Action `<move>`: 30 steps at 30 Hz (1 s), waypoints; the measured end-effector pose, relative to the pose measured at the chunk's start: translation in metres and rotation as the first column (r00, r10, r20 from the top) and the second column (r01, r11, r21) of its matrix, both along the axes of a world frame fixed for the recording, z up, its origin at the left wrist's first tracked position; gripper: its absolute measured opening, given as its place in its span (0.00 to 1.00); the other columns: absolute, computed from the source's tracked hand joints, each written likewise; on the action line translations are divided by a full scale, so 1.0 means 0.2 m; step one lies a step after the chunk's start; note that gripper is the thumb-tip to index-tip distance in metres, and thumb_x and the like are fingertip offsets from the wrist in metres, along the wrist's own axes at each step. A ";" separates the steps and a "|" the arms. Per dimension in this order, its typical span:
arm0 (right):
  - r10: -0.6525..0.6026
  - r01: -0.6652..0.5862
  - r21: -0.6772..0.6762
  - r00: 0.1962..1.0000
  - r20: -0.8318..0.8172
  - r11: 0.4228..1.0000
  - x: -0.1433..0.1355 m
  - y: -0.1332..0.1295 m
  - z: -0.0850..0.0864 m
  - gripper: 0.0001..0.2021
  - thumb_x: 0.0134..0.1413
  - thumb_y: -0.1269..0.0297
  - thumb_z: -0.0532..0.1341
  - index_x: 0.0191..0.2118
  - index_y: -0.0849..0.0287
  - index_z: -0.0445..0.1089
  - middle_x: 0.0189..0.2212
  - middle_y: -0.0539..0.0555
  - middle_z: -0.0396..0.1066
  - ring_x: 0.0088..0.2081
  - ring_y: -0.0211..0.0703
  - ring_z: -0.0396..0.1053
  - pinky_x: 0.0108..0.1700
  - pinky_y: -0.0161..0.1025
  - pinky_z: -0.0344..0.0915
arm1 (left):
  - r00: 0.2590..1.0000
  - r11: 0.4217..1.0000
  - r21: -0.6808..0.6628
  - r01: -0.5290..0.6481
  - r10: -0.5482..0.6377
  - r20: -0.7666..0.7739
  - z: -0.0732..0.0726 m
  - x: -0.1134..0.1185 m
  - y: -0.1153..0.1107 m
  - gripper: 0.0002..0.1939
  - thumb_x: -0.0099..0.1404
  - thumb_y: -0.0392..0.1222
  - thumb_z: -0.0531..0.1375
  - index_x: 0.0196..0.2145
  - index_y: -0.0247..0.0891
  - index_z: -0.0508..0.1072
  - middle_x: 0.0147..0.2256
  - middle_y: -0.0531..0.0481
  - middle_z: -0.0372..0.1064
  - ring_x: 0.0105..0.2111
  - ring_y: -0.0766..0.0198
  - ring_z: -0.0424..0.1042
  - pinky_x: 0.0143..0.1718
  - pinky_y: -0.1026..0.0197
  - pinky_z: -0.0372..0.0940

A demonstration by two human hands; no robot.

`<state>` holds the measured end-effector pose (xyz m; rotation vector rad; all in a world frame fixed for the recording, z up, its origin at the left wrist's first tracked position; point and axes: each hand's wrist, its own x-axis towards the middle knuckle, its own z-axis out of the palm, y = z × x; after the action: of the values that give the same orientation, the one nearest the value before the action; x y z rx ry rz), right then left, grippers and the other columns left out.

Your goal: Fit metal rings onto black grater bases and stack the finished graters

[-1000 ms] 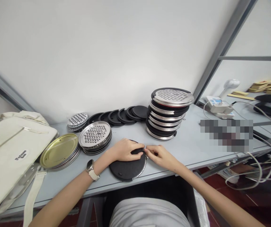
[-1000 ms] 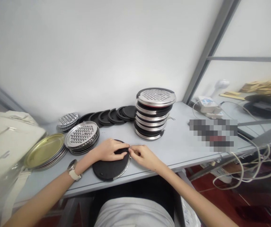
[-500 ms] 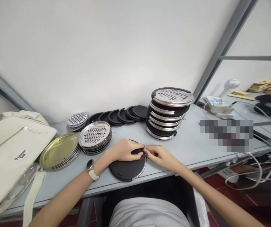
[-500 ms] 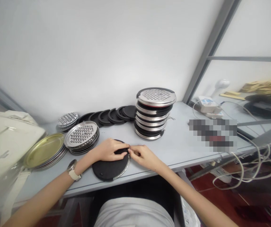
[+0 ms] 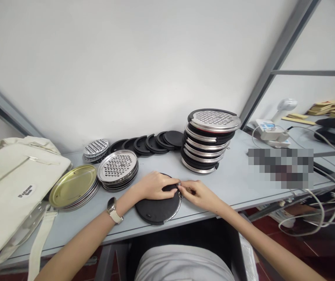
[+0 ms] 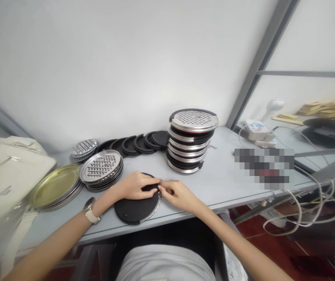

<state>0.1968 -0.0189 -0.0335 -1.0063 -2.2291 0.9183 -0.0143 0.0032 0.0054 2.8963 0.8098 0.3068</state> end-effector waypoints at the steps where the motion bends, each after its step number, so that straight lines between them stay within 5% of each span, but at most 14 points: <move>1: 0.001 -0.001 0.000 1.000 0.001 1.000 0.00 0.00 0.00 0.19 0.63 0.55 0.47 0.23 0.58 0.54 0.18 0.44 0.48 0.21 0.32 0.47 0.24 0.33 0.46 | 1.000 1.000 -0.005 -0.001 0.001 0.000 0.00 0.00 0.00 0.12 0.66 0.43 0.52 0.44 0.42 0.70 0.31 0.51 0.74 0.29 0.63 0.71 0.29 0.64 0.56; 30: 0.010 -0.010 -0.002 1.000 0.024 1.000 0.00 0.00 0.00 0.18 0.63 0.57 0.48 0.23 0.58 0.50 0.18 0.44 0.47 0.21 0.32 0.47 0.24 0.32 0.46 | 0.999 0.999 -0.020 -0.044 0.044 0.016 -0.02 0.00 0.01 0.18 0.65 0.45 0.54 0.52 0.41 0.69 0.32 0.51 0.76 0.28 0.63 0.72 0.29 0.65 0.57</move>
<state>0.1977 -0.0186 -0.0335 -1.0128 -2.2551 0.9177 -0.0149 0.0048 0.0009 2.8572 0.8696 0.3242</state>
